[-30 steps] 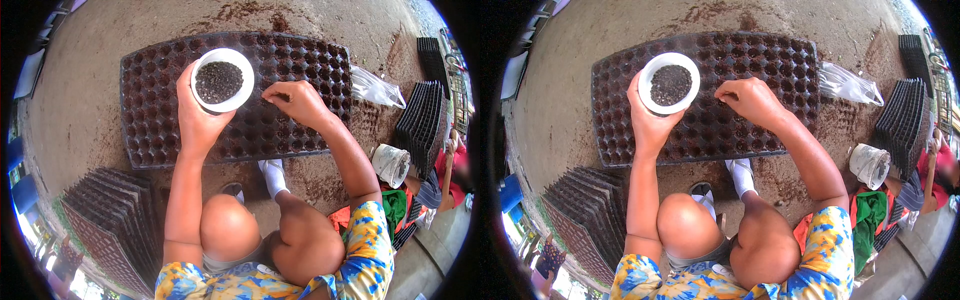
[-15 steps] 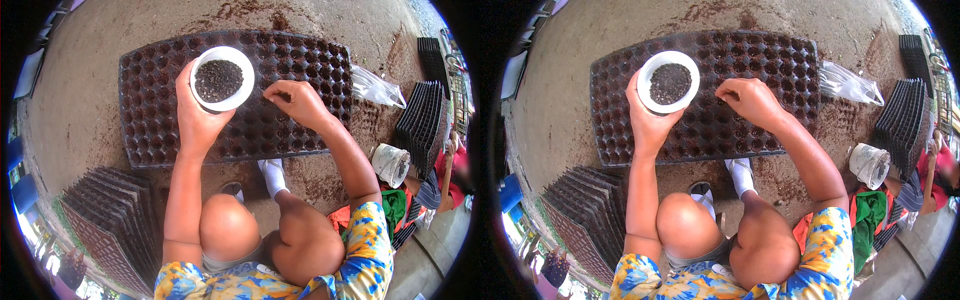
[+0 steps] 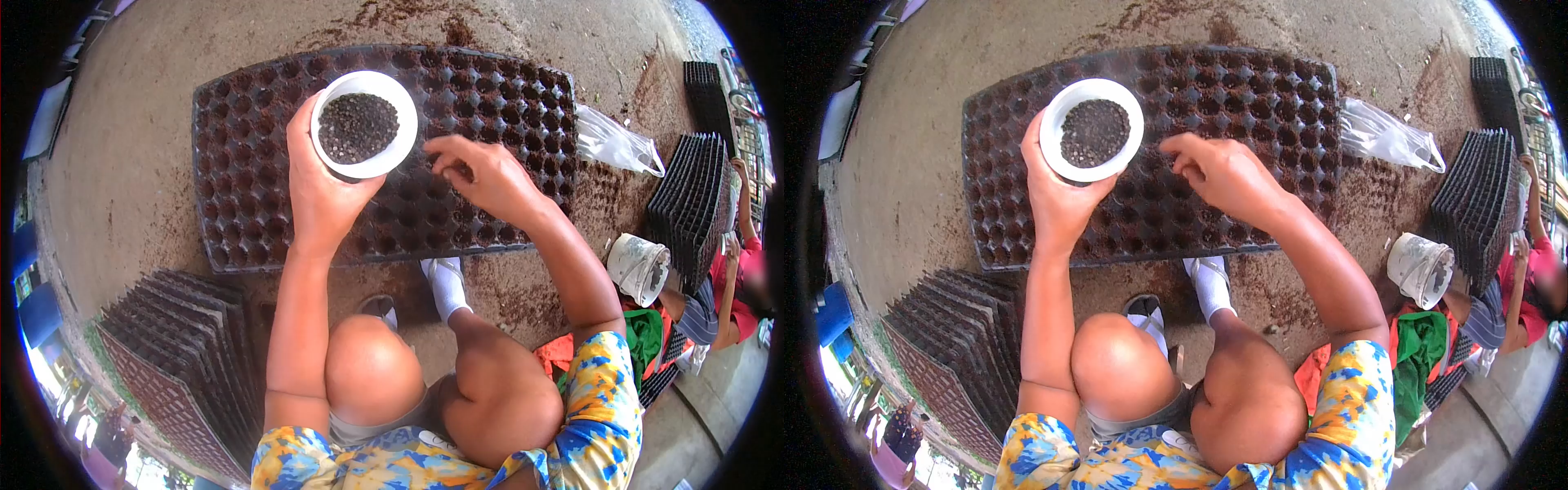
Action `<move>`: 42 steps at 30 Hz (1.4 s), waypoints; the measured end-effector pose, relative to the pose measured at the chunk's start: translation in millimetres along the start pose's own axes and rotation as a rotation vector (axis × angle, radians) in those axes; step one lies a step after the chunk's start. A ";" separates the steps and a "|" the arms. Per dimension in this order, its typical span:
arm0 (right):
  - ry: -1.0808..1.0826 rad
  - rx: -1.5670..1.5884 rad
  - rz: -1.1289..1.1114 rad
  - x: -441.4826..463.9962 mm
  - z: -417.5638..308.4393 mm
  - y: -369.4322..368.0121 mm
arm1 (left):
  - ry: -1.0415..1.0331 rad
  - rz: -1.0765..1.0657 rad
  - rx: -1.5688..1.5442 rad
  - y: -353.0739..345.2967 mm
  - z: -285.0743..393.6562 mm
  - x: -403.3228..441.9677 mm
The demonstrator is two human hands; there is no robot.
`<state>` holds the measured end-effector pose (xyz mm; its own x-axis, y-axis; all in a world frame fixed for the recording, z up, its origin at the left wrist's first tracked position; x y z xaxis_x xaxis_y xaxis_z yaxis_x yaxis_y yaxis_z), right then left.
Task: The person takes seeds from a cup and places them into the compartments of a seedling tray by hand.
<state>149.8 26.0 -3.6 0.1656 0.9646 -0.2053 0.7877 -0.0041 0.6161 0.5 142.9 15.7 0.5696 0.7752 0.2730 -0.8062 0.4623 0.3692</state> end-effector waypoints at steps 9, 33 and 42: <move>0.283 -0.257 0.229 4.1 -68.4 37.9 | 0.015 -0.112 0.037 -21.4 3.1 -4.3; 0.217 -0.307 0.234 -2.8 -65.8 42.9 | -0.065 -0.122 0.034 -17.4 7.8 -5.5; 0.309 -0.683 -0.027 31.0 -82.9 -7.0 | -0.245 -0.171 0.018 -33.5 29.5 -9.9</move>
<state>100.3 77.8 48.8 -0.1024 0.9926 -0.0659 0.2291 0.0880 0.9694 26.5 107.1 26.8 0.7200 0.5589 0.4114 -0.6938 0.5678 0.4430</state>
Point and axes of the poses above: each hand's wrist, its own x-axis towards the middle knuckle, its own y-axis out of the back of the hand, z = x × y, the point moved 8 cm from there along x, towards the middle knuckle, and after that the axes turned 2 degrees about -y, right-handed, at the moved point
